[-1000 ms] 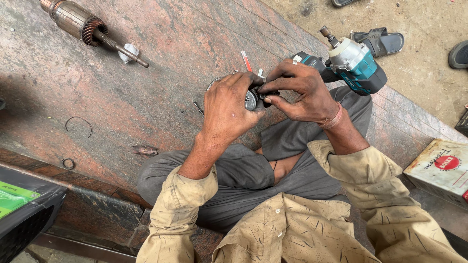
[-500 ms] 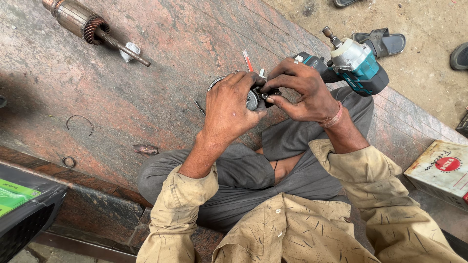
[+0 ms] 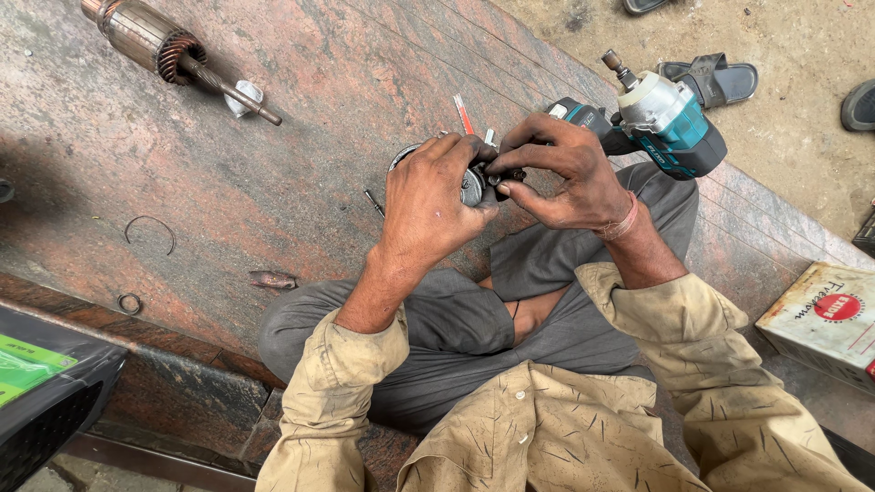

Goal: The person sits on the ground repairing a starter motor. They use a cordless impact wrench to loosen parts on the starter, remove a solenoid and other components by hand, and use a wrench to work on bolts on the starter body, handling small parts and fasteners throughout.

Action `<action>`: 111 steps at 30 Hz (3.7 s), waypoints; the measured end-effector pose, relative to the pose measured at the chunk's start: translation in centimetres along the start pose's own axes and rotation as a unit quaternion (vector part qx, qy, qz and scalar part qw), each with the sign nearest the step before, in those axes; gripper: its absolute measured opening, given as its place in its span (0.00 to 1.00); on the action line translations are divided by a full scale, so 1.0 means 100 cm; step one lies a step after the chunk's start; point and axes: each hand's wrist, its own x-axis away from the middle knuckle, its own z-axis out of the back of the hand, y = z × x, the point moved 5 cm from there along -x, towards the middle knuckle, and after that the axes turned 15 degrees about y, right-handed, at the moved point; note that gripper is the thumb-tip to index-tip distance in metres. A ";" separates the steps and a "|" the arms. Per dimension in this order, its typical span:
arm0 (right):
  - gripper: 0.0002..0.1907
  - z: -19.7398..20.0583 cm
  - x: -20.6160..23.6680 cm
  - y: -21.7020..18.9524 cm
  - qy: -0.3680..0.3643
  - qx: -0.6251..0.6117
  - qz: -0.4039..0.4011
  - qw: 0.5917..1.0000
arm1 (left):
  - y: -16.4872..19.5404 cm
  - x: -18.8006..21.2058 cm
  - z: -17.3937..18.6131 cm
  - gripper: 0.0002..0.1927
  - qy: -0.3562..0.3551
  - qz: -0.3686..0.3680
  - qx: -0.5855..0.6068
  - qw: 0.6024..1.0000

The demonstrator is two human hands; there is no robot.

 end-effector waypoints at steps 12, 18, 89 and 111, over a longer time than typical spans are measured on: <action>0.14 0.000 -0.002 0.005 0.001 -0.007 -0.008 1.000 | -0.002 -0.001 -0.002 0.27 -0.011 0.006 0.017 1.000; 0.15 -0.001 0.001 0.008 0.001 -0.039 -0.042 0.998 | -0.002 0.000 -0.001 0.26 -0.005 0.006 0.020 1.000; 0.14 0.008 -0.003 0.003 -0.008 0.026 0.023 0.999 | -0.002 -0.002 0.000 0.22 0.006 0.006 0.046 0.999; 0.09 -0.066 0.135 0.137 0.247 -0.037 -0.400 0.882 | 0.003 -0.001 0.005 0.13 0.027 -0.003 0.035 0.999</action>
